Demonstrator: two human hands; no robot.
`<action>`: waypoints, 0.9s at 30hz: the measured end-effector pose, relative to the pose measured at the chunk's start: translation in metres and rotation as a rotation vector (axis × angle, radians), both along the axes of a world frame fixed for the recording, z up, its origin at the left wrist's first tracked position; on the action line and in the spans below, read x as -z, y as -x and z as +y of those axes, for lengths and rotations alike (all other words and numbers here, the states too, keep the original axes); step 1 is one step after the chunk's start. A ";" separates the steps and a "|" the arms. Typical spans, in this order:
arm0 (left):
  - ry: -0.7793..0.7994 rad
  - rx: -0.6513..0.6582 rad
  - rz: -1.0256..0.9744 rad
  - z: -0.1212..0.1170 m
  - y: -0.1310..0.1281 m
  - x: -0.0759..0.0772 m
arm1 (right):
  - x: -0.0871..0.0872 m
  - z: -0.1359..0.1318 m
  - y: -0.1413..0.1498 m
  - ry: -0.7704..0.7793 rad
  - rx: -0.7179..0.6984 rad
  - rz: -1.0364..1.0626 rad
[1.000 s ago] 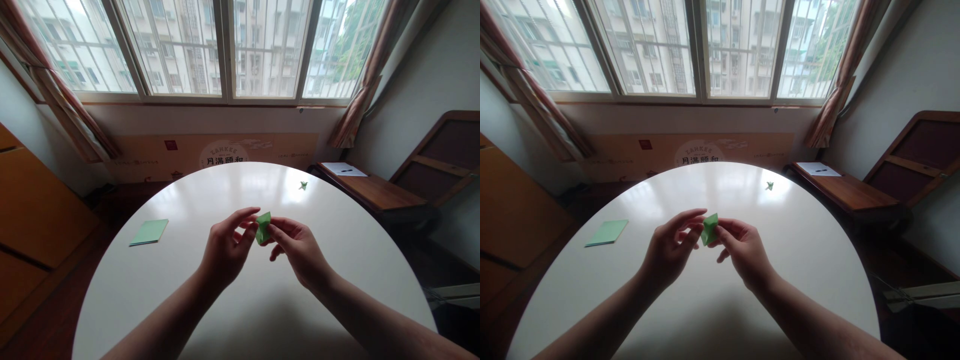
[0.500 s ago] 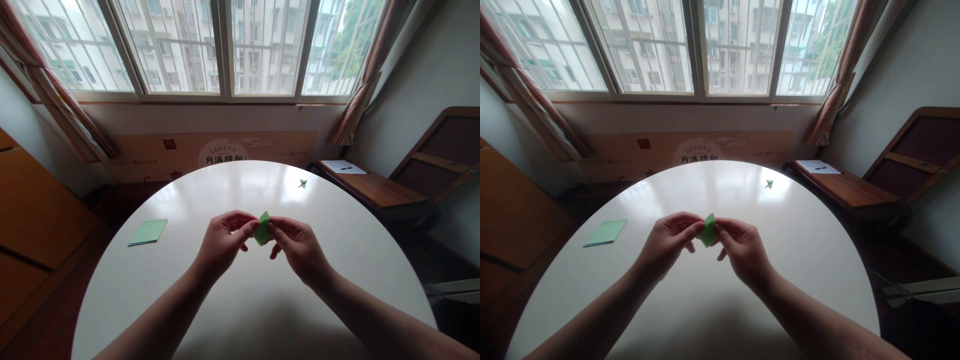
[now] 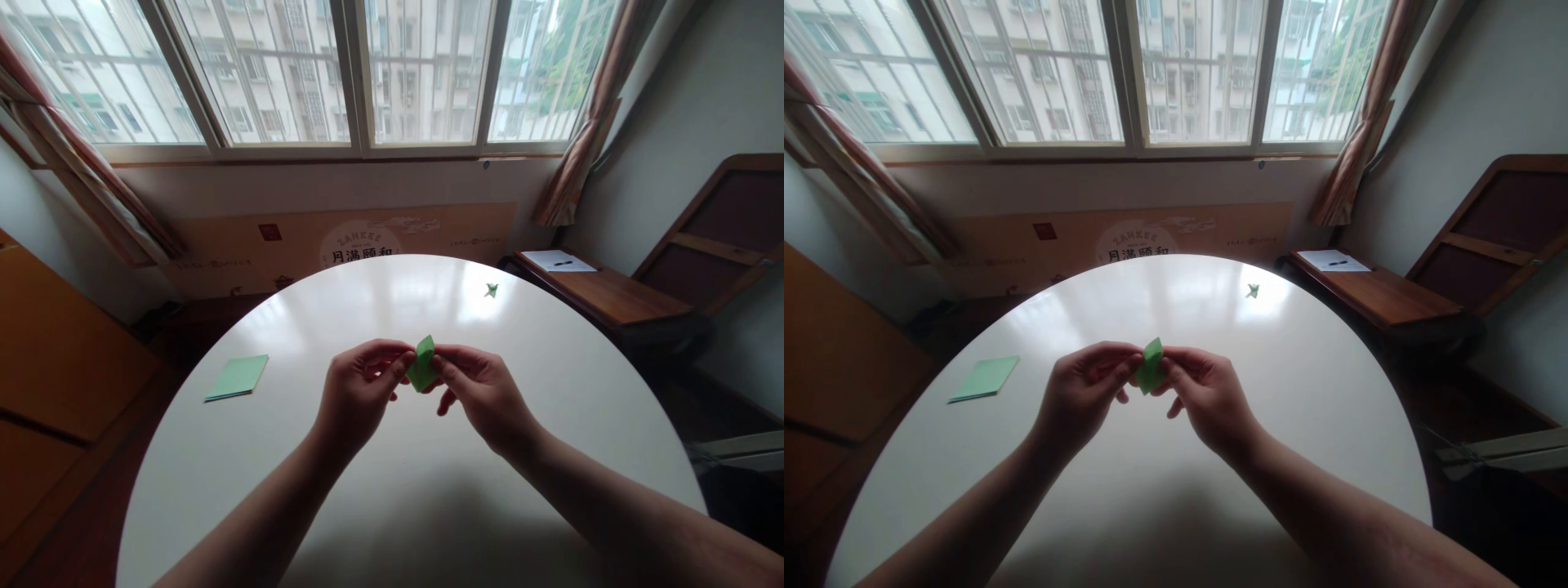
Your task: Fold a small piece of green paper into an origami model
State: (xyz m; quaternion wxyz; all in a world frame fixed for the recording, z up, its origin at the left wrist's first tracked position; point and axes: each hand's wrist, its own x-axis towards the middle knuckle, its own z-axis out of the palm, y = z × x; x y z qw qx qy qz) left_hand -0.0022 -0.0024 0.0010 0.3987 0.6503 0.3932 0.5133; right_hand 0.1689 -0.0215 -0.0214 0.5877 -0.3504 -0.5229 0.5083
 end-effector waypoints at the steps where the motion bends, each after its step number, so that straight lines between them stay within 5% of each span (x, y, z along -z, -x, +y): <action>1: 0.002 0.007 -0.004 0.000 0.000 0.000 | 0.000 0.000 0.000 0.004 0.002 0.002; 15: 0.428 0.240 -0.196 0.008 0.003 -0.008 | 0.001 0.000 -0.002 -0.075 -0.023 -0.019; 27: 0.303 0.148 -0.082 0.004 0.000 -0.012 | 0.003 0.002 -0.002 -0.091 0.003 -0.042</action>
